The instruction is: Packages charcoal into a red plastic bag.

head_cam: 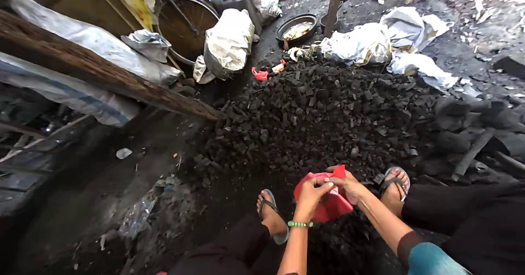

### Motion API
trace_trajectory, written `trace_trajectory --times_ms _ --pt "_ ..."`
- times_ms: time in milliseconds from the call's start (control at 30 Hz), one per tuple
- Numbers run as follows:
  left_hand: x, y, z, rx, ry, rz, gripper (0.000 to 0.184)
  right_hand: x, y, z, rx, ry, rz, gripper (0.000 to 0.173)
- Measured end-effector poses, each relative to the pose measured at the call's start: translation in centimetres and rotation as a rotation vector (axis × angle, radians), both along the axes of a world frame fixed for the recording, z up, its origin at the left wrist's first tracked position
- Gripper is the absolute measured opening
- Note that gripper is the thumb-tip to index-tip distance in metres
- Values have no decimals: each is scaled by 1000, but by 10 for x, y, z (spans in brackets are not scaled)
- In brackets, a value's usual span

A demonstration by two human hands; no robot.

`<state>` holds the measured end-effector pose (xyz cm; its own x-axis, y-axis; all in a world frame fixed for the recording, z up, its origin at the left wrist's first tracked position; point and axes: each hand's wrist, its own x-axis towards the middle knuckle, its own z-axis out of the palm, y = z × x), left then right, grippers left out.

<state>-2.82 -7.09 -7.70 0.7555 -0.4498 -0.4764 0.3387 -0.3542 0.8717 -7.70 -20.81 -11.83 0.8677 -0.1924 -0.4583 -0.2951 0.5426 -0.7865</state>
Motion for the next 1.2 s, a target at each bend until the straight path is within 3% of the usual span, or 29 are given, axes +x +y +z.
trace_trajectory --times_ms 67,133,267,400,433,533,567,600,667,733,800,867,933,1033,1100,1200 --pt "7 6 4 -75 83 73 11 4 -7 5 -55 38 21 39" --pt "15 17 10 -249 196 245 6 10 -16 13 -261 82 41 41" --pt "33 49 20 -735 332 603 23 16 -49 -6 -805 85 187 49" --pt "42 56 12 -795 267 763 16 21 -50 -18 -1069 58 207 32" --pt "42 57 5 -778 229 698 18 22 -47 -19 -1063 39 207 36" --pt "37 50 2 -583 76 366 17 27 -37 -8 -838 -18 354 83" --pt "34 45 6 -481 30 237 20 30 -32 -3 -809 -55 425 85" --pt "33 43 10 -365 -10 80 20 33 -28 0 -839 -96 482 73" --pt "40 49 15 -17 -118 -275 17 40 -30 3 -993 -163 505 29" --pt "40 62 3 492 -304 -437 24 44 -50 4 -1040 -163 432 23" --pt "39 72 -24 829 -383 -334 30 47 -70 0 -912 -168 336 21" --pt "32 68 -39 886 -395 -127 40 35 -71 -12 -667 -136 240 20" --pt "22 54 -53 752 -247 175 63 6 -66 -31 -488 58 10 48" --pt "-4 36 -109 481 84 720 81 -39 -59 -94 -547 425 -572 65" --pt "-31 25 -130 348 298 911 78 -62 -44 -122 -531 687 -618 70" --pt "-60 8 -144 321 412 862 77 -66 -23 -135 -413 870 -400 72"
